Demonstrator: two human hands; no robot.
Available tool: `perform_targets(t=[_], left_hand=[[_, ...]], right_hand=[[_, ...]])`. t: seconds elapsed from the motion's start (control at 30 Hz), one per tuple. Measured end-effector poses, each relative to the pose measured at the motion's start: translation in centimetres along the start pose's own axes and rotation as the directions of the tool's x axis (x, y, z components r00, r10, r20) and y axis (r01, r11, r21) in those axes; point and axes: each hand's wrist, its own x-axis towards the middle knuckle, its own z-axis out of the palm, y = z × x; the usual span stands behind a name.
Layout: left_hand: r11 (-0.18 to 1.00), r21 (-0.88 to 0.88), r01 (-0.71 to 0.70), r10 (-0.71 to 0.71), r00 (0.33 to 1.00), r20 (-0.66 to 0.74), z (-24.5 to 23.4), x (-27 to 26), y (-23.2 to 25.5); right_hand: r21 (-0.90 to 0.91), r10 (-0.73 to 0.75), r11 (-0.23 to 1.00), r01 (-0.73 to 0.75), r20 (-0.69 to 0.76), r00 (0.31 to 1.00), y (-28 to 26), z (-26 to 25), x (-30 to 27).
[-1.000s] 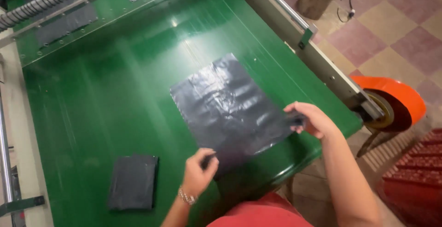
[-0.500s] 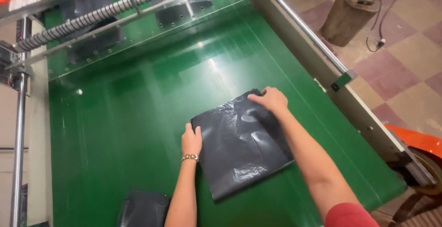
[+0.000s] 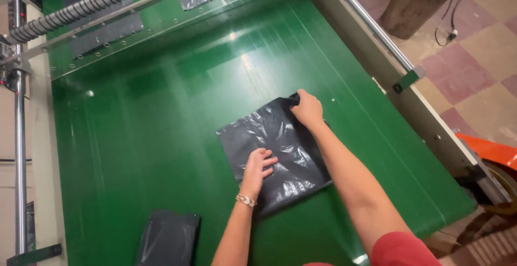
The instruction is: Folding plastic bags coming off a conveyor belt and placing them into a plastic crate.
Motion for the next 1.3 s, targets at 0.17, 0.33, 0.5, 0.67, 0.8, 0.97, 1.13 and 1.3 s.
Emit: perform_targets(t=[0.17, 0.33, 0.5, 0.67, 0.8, 0.97, 1.13, 1.3], left_hand=[[0.429, -0.832, 0.352, -0.335, 0.917, 0.216, -3.5, -1.9, 0.6], [0.365, -0.893, 0.264, -0.447, 0.891, 0.081, -5.3, -3.9, -4.2], [0.592, -0.771, 0.234, -0.388, 0.921, -0.019, -5.5, -5.7, -7.7], [0.589, 0.805, -0.078, 0.457, 0.854, -0.251, -1.7, -12.6, 1.3], [-0.159, 0.947, -0.28, 0.43, 0.844, 0.322, -0.7, -14.1, 0.5], [-0.168, 0.728, -0.665, 0.349, 0.651, 0.674, -1.0, -9.7, -7.2], [0.565, 0.613, -0.552, -0.083, 0.702, 0.708, 2.8, -7.0, 4.0], [0.871, 0.304, 0.385, -0.488, 0.613, 0.621, 2.0, 3.0, -2.8]], right_hand=[[0.264, -0.476, 0.741, 0.617, -0.442, 0.76, 3.0, -7.2, -12.4], [0.181, -0.47, 0.796, 0.578, -0.417, 0.778, 11.1, -4.9, -19.1], [0.053, -0.454, 0.861, 0.505, -0.368, 0.812, 14.2, -2.5, -20.2], [-0.186, -0.595, 0.803, 0.566, -0.226, 0.771, 13.7, -3.5, -20.9], [-0.443, -0.64, 0.704, 0.556, -0.054, 0.767, 6.8, -6.6, -25.1], [-0.01, -0.864, 0.499, 0.866, 0.068, 0.499, 3.3, -0.9, -29.8], [0.256, -0.831, 0.478, 0.84, -0.178, 0.527, 6.1, 1.6, -32.0], [0.666, -0.35, 0.716, 0.209, 0.084, 0.933, 11.6, 5.4, -30.3]])
